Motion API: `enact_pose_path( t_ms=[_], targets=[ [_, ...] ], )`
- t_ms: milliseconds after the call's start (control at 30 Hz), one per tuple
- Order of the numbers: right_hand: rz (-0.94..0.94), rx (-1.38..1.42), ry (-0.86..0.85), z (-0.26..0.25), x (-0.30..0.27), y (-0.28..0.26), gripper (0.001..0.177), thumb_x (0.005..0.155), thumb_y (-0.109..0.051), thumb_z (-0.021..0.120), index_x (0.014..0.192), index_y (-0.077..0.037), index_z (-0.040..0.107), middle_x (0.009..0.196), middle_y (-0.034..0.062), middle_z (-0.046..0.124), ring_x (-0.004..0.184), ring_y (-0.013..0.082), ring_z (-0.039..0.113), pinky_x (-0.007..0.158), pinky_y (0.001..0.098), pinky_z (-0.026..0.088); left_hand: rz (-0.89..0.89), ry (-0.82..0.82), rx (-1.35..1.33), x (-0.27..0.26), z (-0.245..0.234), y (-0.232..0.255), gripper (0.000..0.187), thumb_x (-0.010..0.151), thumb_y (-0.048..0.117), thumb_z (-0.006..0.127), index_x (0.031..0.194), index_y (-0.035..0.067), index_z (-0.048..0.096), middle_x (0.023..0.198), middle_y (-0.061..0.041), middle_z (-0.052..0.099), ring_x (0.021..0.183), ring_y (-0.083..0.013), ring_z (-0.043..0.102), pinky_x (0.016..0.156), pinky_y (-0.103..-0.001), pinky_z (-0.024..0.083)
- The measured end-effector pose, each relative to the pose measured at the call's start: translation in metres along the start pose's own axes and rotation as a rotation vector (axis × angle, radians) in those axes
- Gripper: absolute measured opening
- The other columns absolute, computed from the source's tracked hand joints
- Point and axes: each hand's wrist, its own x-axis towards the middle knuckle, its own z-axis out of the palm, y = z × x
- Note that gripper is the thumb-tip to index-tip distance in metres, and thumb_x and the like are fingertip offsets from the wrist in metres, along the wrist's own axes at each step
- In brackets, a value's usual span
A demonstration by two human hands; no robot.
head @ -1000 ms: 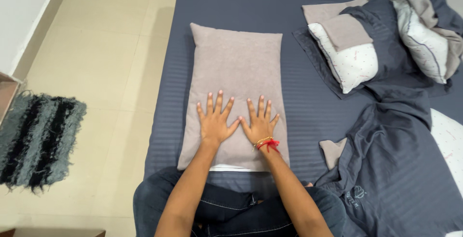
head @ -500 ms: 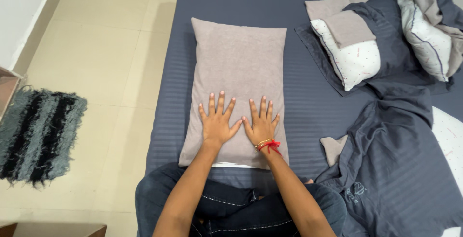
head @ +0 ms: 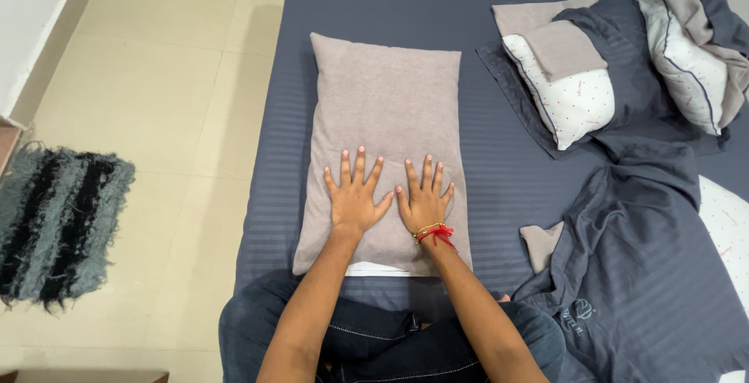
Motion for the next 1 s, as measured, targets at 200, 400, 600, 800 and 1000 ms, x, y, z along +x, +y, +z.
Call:
enact_pose_path(
  t_ms=[200,400,600,800,1000],
  targets=[
    [0.023,-0.011,0.005,-0.001,-0.002,0.001,0.063,0.099,-0.051,0.05,0.158,-0.03,0.039,0.17,0.0147,0.019,0.156,0.0426,0.014,0.112,0.077,0.01,0.001,0.009,-0.041,-0.001,0.001,0.001,0.08,0.087,0.069,0.051,0.157,0.032,0.037,0.168,-0.009,0.02,0.154,-0.0379,0.011,0.114,-0.076,0.01],
    [0.008,-0.02,0.023,-0.005,-0.005,-0.003,0.066,0.098,-0.048,0.053,0.159,-0.028,0.039,0.17,0.0165,0.019,0.154,0.0443,0.016,0.113,0.075,0.011,0.002,0.089,-0.07,-0.006,0.007,-0.002,0.077,0.088,0.067,0.051,0.156,0.033,0.041,0.17,-0.008,0.024,0.157,-0.0373,0.011,0.115,-0.075,0.009],
    [0.008,0.037,0.037,-0.017,-0.008,-0.015,0.065,0.096,-0.045,0.056,0.158,-0.027,0.042,0.171,0.017,0.02,0.157,0.0441,0.015,0.114,0.0756,0.01,0.026,0.119,-0.032,-0.01,0.009,-0.006,0.073,0.092,0.065,0.051,0.158,0.033,0.044,0.171,-0.011,0.028,0.158,-0.0406,0.019,0.115,-0.076,0.013],
    [0.008,0.062,0.044,-0.016,-0.005,-0.012,0.065,0.095,-0.044,0.058,0.156,-0.025,0.045,0.171,0.0173,0.02,0.157,0.0437,0.015,0.115,0.0758,0.009,0.042,0.163,-0.022,-0.009,0.017,-0.006,0.074,0.094,0.064,0.052,0.159,0.031,0.046,0.171,-0.014,0.029,0.157,-0.0428,0.022,0.113,-0.077,0.015],
    [-0.001,0.025,0.07,-0.004,-0.003,-0.004,0.067,0.093,-0.042,0.058,0.156,-0.025,0.044,0.17,0.0174,0.021,0.156,0.0433,0.016,0.115,0.0736,0.01,0.027,0.202,-0.022,-0.004,0.015,-0.001,0.072,0.091,0.063,0.053,0.155,0.031,0.048,0.169,-0.011,0.029,0.155,-0.0413,0.021,0.113,-0.076,0.016]
  ],
)
